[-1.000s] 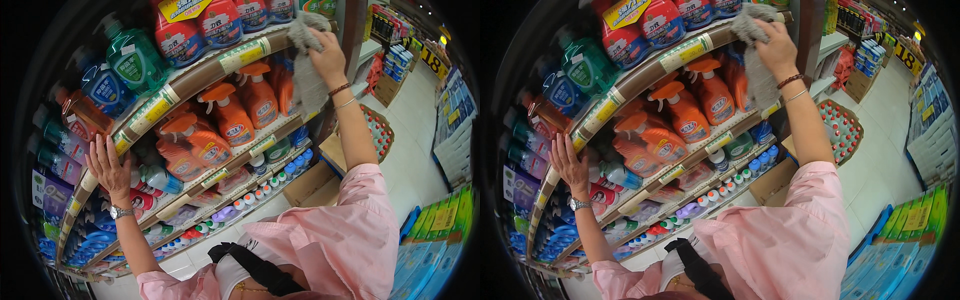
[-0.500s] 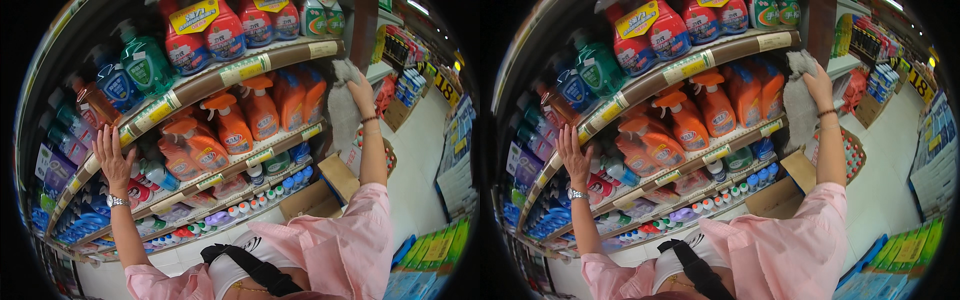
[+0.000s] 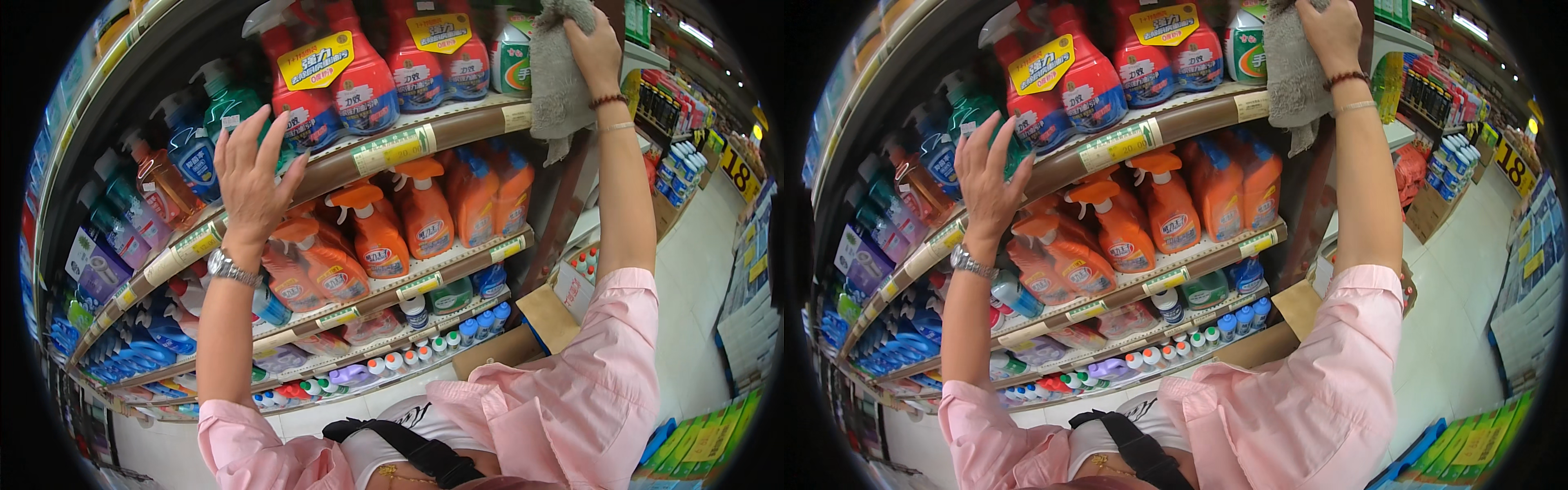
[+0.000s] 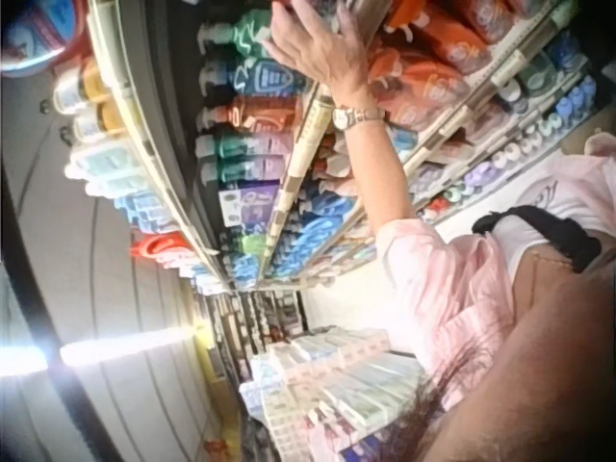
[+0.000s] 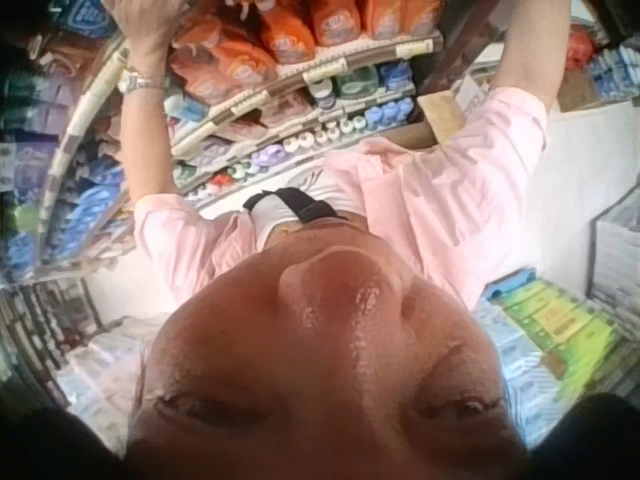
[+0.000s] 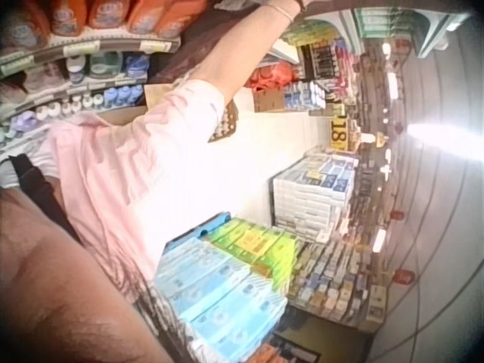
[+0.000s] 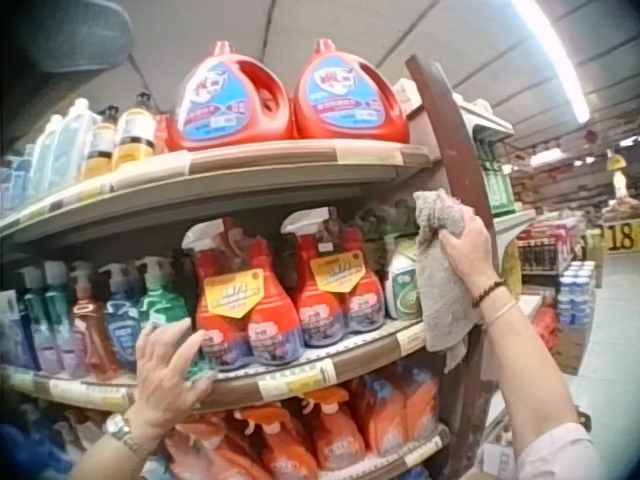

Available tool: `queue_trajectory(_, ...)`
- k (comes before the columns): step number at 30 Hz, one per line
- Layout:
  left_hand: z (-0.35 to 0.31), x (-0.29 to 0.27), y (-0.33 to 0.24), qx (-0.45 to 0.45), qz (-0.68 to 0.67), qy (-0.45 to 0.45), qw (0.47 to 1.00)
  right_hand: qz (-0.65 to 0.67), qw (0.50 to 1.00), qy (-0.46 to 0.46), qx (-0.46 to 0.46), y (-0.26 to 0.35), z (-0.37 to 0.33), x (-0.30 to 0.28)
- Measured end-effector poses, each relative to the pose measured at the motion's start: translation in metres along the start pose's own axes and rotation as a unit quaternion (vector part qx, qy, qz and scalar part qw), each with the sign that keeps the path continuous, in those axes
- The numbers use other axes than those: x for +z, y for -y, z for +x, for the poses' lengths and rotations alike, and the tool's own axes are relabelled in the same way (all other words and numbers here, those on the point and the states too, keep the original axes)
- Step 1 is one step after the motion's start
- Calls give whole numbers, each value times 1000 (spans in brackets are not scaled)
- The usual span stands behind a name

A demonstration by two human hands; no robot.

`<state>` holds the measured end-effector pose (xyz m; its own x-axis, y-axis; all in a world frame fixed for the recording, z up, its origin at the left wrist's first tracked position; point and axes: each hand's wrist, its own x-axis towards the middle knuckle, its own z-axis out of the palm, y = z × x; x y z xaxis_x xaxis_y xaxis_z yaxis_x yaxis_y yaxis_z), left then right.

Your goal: The person wipes the surfaces of store shelves and the labels of various products using a gray cloth. They handle packages of tissue paper, small bottles, and large blue detergent jugs, moving them to clean behind them and then placing them back on the shelves.

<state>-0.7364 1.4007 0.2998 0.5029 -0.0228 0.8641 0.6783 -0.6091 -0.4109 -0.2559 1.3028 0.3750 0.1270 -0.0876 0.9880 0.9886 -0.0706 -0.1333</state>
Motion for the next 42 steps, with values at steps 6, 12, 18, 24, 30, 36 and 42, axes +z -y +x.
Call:
queue_trajectory(6, -15, 17, 0, 30, 12, 2, 999, 76, 974, 212, -8, 27, -40, 25)
queue_trajectory(12, -14, 22, -2, 60, -59, -1, 996, 179, 899, 400, 0, 68, -55, -27)
queue_trajectory(18, -15, 20, -1, 62, -77, 11, 995, 201, 964, 164, -58, 127, -20, 28)
queue_trajectory(24, -21, 27, 7, 71, -72, -10, 995, 217, 916, 307, -142, 170, -68, 36)
queue_trajectory(30, -21, 25, 5, 70, -92, -6, 993, 289, 930, 199, -109, 202, -40, 7)
queue_trajectory(36, -26, 27, 11, 78, -123, -21, 989, 217, 936, 191, -201, 281, -55, 43)
queue_trajectory(42, -48, 20, 17, 129, -145, 13, 981, 238, 828, 474, -179, 292, -85, 5)
